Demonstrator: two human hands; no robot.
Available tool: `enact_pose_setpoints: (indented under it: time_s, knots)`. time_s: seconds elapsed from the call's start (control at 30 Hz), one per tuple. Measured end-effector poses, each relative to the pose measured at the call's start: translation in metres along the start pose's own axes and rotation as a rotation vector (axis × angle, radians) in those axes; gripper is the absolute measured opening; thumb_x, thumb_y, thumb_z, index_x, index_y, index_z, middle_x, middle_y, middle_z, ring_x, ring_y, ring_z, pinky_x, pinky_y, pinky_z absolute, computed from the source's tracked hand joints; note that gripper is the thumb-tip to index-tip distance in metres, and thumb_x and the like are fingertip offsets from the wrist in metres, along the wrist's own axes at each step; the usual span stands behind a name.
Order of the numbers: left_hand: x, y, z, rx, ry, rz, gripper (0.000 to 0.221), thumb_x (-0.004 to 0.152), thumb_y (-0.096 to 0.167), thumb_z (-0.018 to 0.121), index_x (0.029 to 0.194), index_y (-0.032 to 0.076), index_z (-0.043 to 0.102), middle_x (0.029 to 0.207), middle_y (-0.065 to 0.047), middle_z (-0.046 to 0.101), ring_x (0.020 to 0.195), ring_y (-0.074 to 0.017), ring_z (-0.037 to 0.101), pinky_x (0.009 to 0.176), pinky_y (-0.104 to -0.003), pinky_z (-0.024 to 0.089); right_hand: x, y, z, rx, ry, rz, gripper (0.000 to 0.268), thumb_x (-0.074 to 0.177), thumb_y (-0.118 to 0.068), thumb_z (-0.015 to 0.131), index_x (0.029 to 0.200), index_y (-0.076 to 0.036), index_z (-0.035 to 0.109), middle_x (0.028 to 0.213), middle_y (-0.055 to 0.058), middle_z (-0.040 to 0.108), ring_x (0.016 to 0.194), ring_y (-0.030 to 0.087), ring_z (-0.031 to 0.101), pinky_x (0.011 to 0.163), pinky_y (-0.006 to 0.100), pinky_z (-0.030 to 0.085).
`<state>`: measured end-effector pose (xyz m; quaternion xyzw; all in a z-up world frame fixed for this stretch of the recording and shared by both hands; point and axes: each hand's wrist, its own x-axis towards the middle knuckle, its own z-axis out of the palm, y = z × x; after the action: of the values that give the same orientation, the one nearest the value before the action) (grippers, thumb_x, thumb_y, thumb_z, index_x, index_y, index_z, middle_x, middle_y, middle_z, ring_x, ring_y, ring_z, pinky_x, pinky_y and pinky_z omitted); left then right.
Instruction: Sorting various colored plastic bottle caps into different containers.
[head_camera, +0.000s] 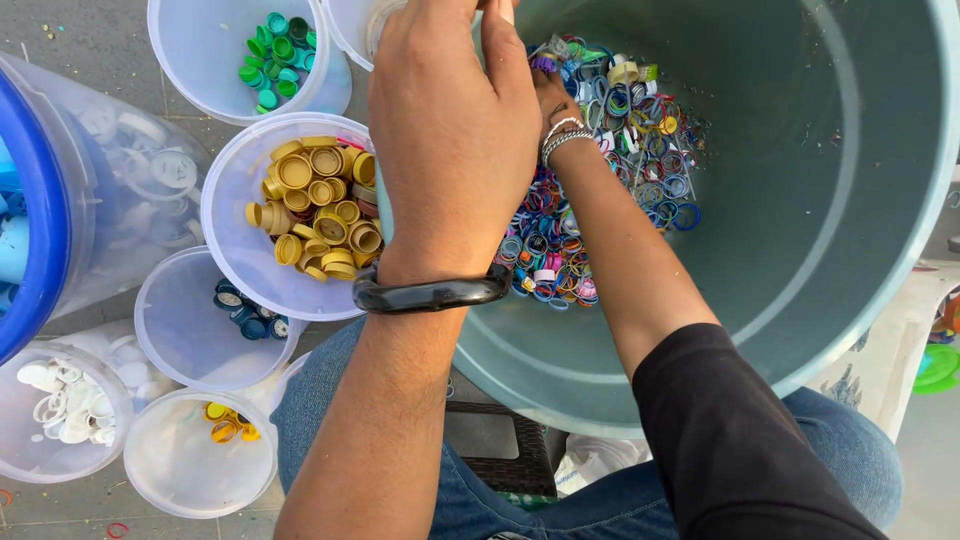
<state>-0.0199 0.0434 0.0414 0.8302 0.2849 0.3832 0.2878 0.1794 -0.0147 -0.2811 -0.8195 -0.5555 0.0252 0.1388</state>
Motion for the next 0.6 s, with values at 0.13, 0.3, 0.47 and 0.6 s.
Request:
enact_pose_setpoints:
  time_s: [0.13, 0.3, 0.47, 0.6]
  knots:
    - [0.001, 0.014, -0.003, -0.155, 0.039, -0.048, 0.009, 0.108, 0.014, 0.061, 0.11, 0.006, 0.065, 0.103, -0.009, 0.072, 0.101, -0.0318, 0.069, 0.089, -0.045, 0.054, -0.009, -0.053, -0.007, 0.72, 0.096, 0.426, 0.054, 0.098, -0.039, 0.067, 0.142, -0.013, 0.05, 0.133, 0.011, 0.062, 0.122, 0.027, 0.062, 0.095, 0.039, 0.054]
    - [0.0, 0.013, 0.0, -0.26, 0.028, -0.064, 0.007, 0.108, 0.011, 0.062, 0.113, 0.008, 0.066, 0.103, -0.005, 0.075, 0.101, -0.0235, 0.074, 0.09, -0.038, 0.058, -0.008, -0.08, -0.026, 0.535, 0.087, 0.588, 0.065, 0.094, -0.049, 0.062, 0.147, -0.017, 0.044, 0.135, 0.012, 0.057, 0.125, 0.03, 0.052, 0.098, 0.047, 0.041]
    - [-0.001, 0.01, 0.001, -0.34, -0.013, -0.116, 0.01, 0.108, 0.01, 0.062, 0.116, 0.009, 0.067, 0.104, -0.003, 0.078, 0.1, -0.0188, 0.079, 0.091, -0.033, 0.061, -0.025, -0.043, 0.04, 0.22, -0.017, 0.45, 0.062, 0.096, -0.047, 0.062, 0.146, -0.015, 0.046, 0.138, 0.023, 0.054, 0.128, 0.04, 0.044, 0.094, 0.057, 0.032]
    - [0.002, 0.0, 0.001, -0.294, -0.042, -0.106, 0.012, 0.106, 0.01, 0.063, 0.116, 0.008, 0.067, 0.109, -0.005, 0.078, 0.103, -0.023, 0.078, 0.093, -0.036, 0.06, -0.029, -0.064, -0.038, 0.399, -0.274, 0.344, 0.054, 0.09, -0.039, 0.059, 0.138, -0.014, 0.055, 0.14, 0.012, 0.057, 0.133, 0.034, 0.046, 0.102, 0.054, 0.032]
